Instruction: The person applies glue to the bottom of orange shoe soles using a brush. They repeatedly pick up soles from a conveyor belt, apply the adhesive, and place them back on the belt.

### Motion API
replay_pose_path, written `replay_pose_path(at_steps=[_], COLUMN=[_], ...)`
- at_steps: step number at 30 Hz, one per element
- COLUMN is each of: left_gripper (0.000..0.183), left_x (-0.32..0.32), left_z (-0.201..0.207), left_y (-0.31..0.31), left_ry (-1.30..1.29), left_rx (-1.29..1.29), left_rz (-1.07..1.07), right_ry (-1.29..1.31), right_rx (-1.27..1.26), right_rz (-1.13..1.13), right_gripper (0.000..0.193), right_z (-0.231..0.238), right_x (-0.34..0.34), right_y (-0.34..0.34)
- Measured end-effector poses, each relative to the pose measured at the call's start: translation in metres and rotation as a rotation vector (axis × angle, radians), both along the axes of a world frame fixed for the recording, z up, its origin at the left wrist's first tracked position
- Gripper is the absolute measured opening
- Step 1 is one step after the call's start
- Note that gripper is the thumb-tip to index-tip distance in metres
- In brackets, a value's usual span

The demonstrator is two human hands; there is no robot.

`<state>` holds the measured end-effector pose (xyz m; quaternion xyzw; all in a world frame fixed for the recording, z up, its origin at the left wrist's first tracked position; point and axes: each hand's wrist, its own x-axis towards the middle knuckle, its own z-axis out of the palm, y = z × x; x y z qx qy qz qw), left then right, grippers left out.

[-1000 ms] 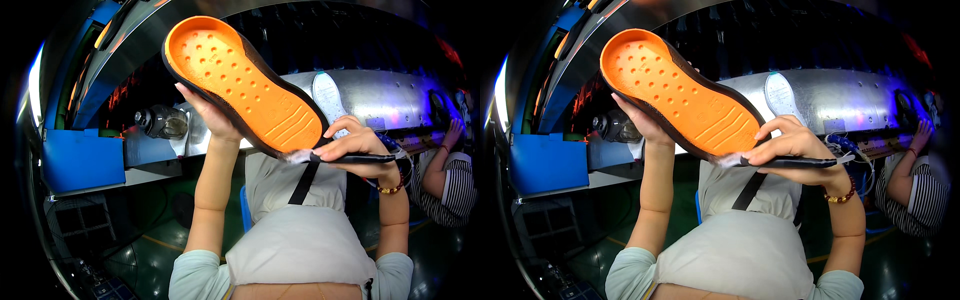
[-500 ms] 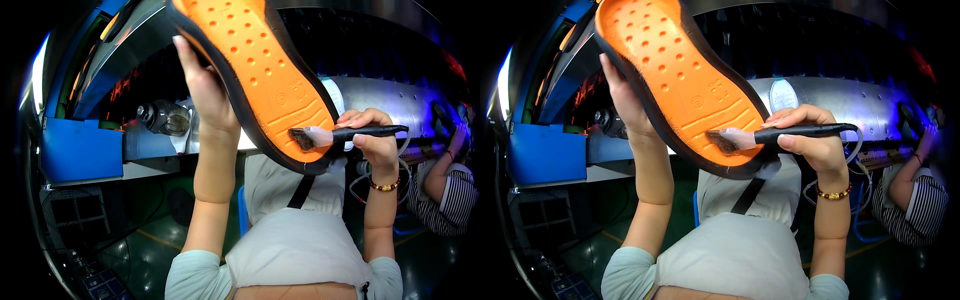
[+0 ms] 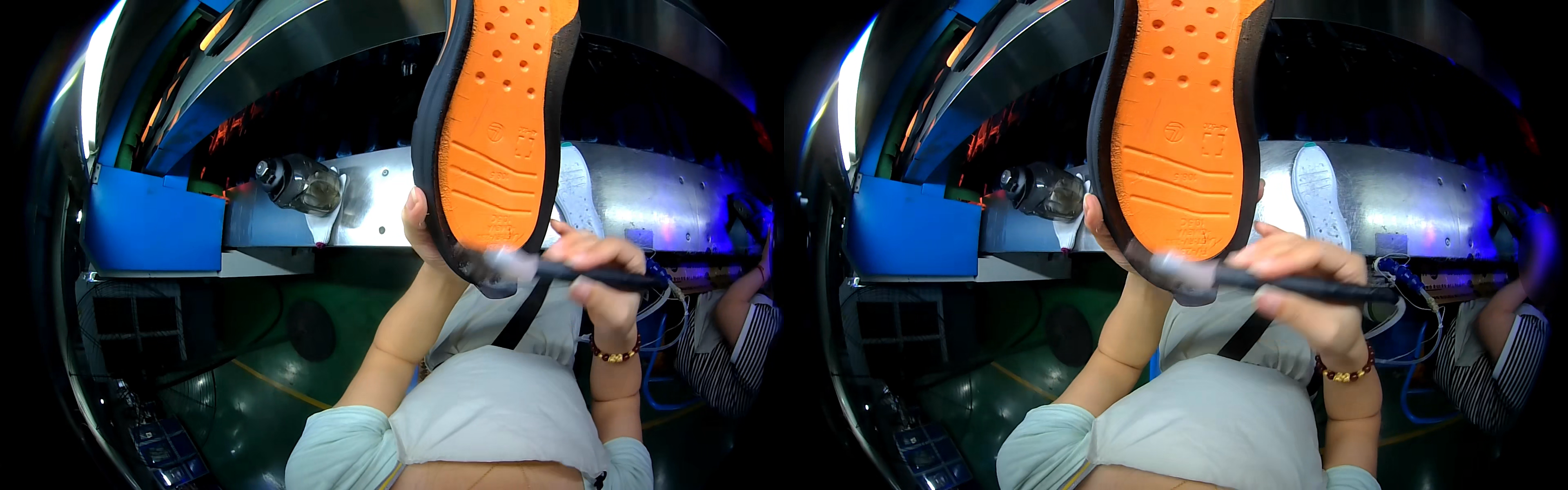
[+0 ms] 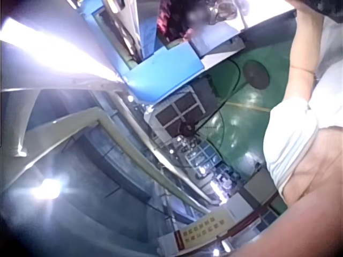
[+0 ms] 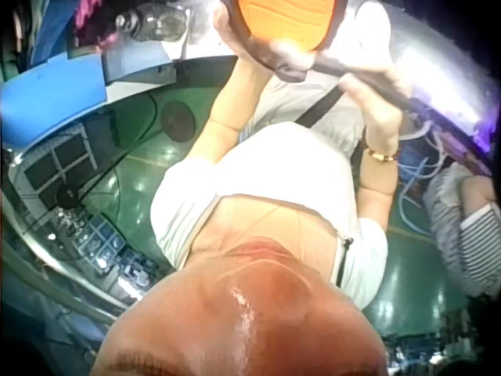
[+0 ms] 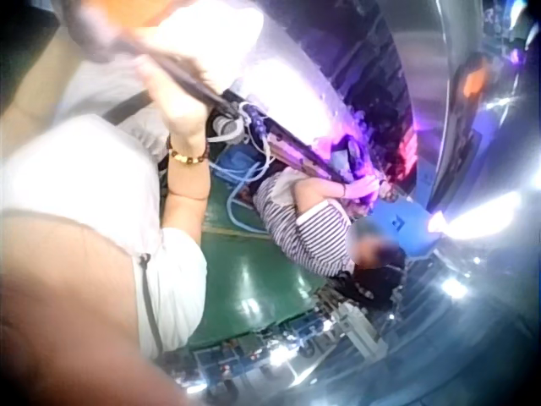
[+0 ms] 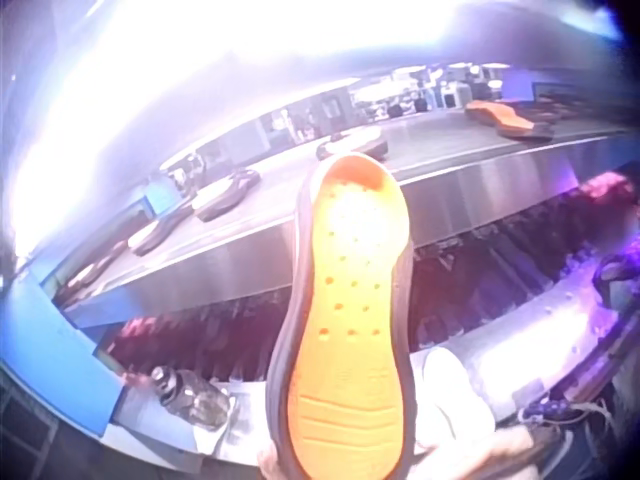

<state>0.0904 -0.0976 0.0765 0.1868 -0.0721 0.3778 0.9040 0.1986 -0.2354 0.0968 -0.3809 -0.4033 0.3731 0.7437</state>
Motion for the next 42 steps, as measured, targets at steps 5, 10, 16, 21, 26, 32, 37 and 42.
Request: replay_pose_path(at_steps=[5,10,16,21,26,32,37,42], left_gripper=[0.057,0.054,0.048,0.048,0.050,0.044,0.037,0.037], left_x=[0.004,0.007,0.004,0.006,0.009,0.002,0.007,0.003], left_z=[-0.004,0.004,0.003,0.011,0.016,0.011,0.014,0.024], left_y=[0.006,0.007,0.017,0.018,0.021,0.033,0.033,0.031], left_ry=[-0.057,0.063,0.004,0.046,0.030,0.037,0.037,0.388], left_rx=[0.015,-0.011,0.037,0.082,0.093,0.134,0.073,0.020], left_rz=[-0.005,0.087,-0.007,0.036,-0.002,0.012,-0.095,-0.282], right_ry=[-0.410,-0.170,-0.053,-0.531,-0.353,-0.485,-0.449,-0.466], right_rx=[-0.036,-0.046,0.092,-0.023,-0.110,-0.013,-0.112,0.043], right_rz=[-0.088,-0.133,0.110,0.047,0.033,0.258,0.167,0.268], right_gripper=[0.019,0.018,0.019,0.018,0.019,0.018,0.015,0.017], right_z=[0.006,-0.002,0.002,0.015,0.018,0.029,0.024,0.037], right_x=[-0.002,0.007,0.005,0.021,0.026,0.020,0.021,0.029], right_y=[0.002,0.000,0.003,0.005,0.010,0.004,0.009,0.004])
